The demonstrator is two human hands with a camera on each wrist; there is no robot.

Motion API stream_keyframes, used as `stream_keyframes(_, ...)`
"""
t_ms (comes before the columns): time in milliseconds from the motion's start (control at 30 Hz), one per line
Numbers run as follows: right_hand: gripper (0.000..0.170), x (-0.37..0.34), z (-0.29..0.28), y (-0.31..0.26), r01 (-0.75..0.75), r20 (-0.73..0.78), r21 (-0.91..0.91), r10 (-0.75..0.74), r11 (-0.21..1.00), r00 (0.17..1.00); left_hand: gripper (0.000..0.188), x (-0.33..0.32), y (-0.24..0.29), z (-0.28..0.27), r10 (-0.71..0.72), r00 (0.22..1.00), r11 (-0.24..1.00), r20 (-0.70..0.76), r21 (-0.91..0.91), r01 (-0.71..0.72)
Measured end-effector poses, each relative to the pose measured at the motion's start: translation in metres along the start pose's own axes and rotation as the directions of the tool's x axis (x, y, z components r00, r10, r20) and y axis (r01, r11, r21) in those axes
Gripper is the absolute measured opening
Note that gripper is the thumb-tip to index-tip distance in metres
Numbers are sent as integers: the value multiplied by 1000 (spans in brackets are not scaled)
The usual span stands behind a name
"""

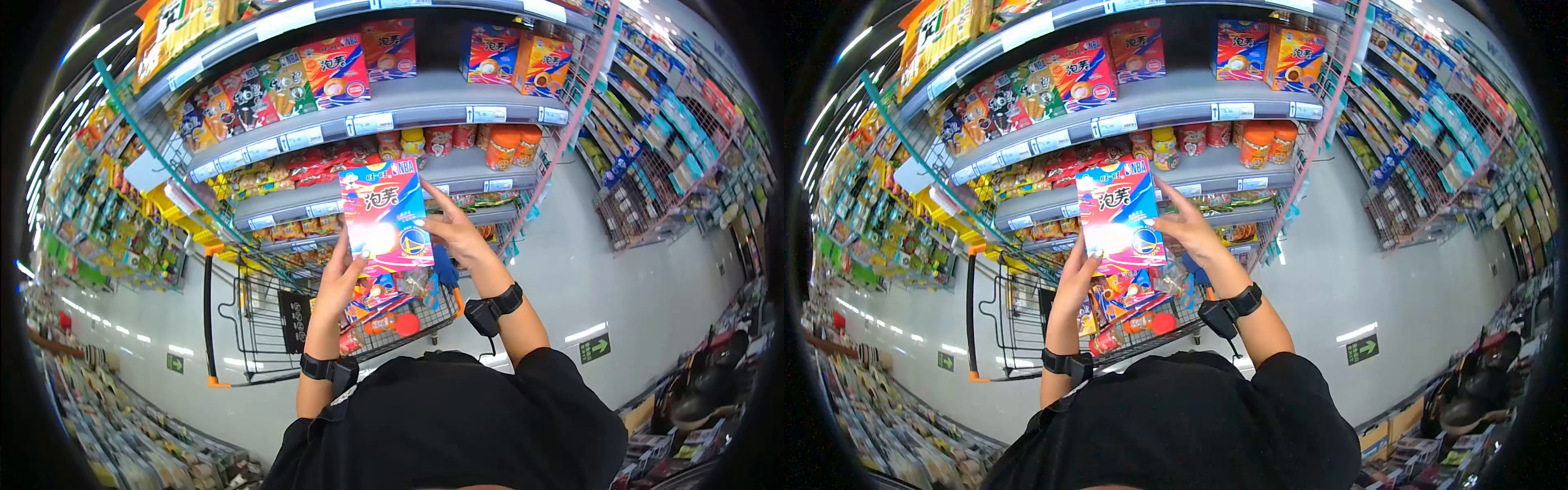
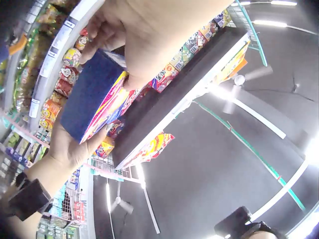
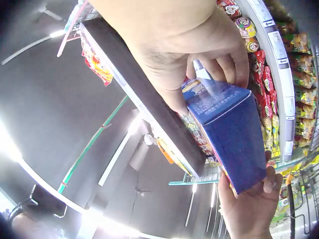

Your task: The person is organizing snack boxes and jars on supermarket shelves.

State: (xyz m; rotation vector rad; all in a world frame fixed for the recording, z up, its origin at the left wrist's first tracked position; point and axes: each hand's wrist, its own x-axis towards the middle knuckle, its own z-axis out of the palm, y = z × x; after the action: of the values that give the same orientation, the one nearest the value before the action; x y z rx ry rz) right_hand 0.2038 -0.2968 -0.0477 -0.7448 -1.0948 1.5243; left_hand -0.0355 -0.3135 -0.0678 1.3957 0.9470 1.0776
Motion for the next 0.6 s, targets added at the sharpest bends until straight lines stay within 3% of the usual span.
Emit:
stream_keyframes(33,77,0,5,-3,61,18,-28,-60,998,998,68,4,-1,-4,-37,999,999,21,-26,38)
stream_keyframes(67,77,1,8,-3,114,24,-43,-113,993,993,71,9,-5,-8,76,995,997,58,-2,-77)
stream_keyframes(133,77,1,10,-3,216,26,-81,-215,973,976,73,19,-9,-9,141,988,990,63,-17,-140)
stream_keyframes(233,80,0,5,1,243,4,-170,-246,955,969,75,27,0,-4,63,996,998,57,6,-64)
stream_keyframes(300,89,2,-2,1,256,-18,-250,-269,934,963,77,39,3,-1,120,990,949,74,285,-136)
stream_keyframes(333,92,1,-5,-2,285,-22,-438,-327,853,945,78,44,2,2,151,986,895,77,412,-169)
stream_keyframes(400,100,-3,-7,-4,289,11,-748,-424,598,905,79,53,-7,8,241,969,836,52,496,-235)
stream_keyframes(500,103,-1,-27,1,275,23,-862,-510,425,860,74,61,1,27,306,952,751,26,608,-258)
stream_keyframes(600,95,10,-50,1,271,28,-921,-648,279,761,72,86,-15,50,424,905,810,-42,464,-358)
